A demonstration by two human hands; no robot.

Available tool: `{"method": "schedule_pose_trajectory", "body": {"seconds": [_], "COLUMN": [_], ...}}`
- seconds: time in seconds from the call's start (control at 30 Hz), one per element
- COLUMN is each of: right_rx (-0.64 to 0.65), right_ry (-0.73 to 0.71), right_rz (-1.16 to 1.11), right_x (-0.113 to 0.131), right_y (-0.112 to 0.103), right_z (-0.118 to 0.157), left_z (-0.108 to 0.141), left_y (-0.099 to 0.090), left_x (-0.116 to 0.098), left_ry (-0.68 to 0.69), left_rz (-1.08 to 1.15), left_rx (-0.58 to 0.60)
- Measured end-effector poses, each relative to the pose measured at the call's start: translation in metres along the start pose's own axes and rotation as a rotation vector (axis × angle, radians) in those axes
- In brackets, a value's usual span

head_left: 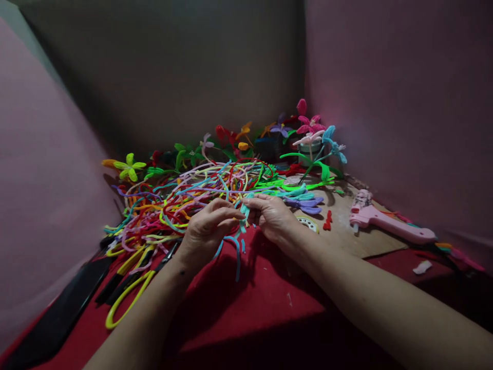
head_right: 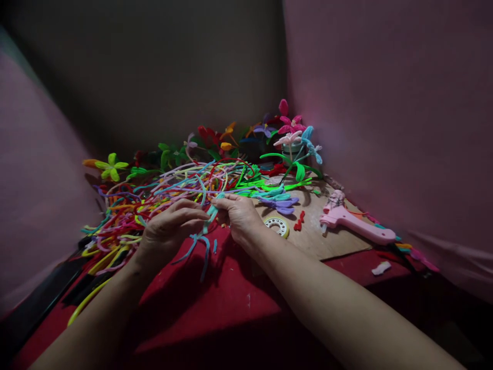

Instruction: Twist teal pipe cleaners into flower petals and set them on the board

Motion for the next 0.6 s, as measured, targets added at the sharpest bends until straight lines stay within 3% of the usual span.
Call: {"method": "schedule_pose_trajectory", "body": {"seconds": [0.17,0.33,0.43,0.6], "right_rx": [0.039,0.045,0.044,-0.032], "right_ry": [-0.005,0.0,0.007,-0.015], "right_rz": [-0.005,0.024,0.095,0.241], "right_x": [-0.002,-0.005,-0.004,0.002], "right_y": [0.002,0.005,0.011,0.013], "right_z": [-0.002,-0.002,0.004,0.014], "left_z": [0.0,0.005,0.008,0.0], "left_y": [0.001,0.0,-0.002,-0.005], "left_x": [-0.003,0.009,0.012,-0.005], "left_ry": [0.07,-0.142,-0.246,-0.125], "left_rz": [-0.064,0.225,0.288,0.141], "left_rx": [0.015,-0.113,-0.156,-0.065]}}
Point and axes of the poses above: each hand's wrist, its own z-axis away from the middle knuckle, its own y-axis out of the palm, x = y × z, the point moved 8 cm from there along -z, towards the middle knuckle, and after that the axes turned 15 degrees about y, right-handed, at the moved point
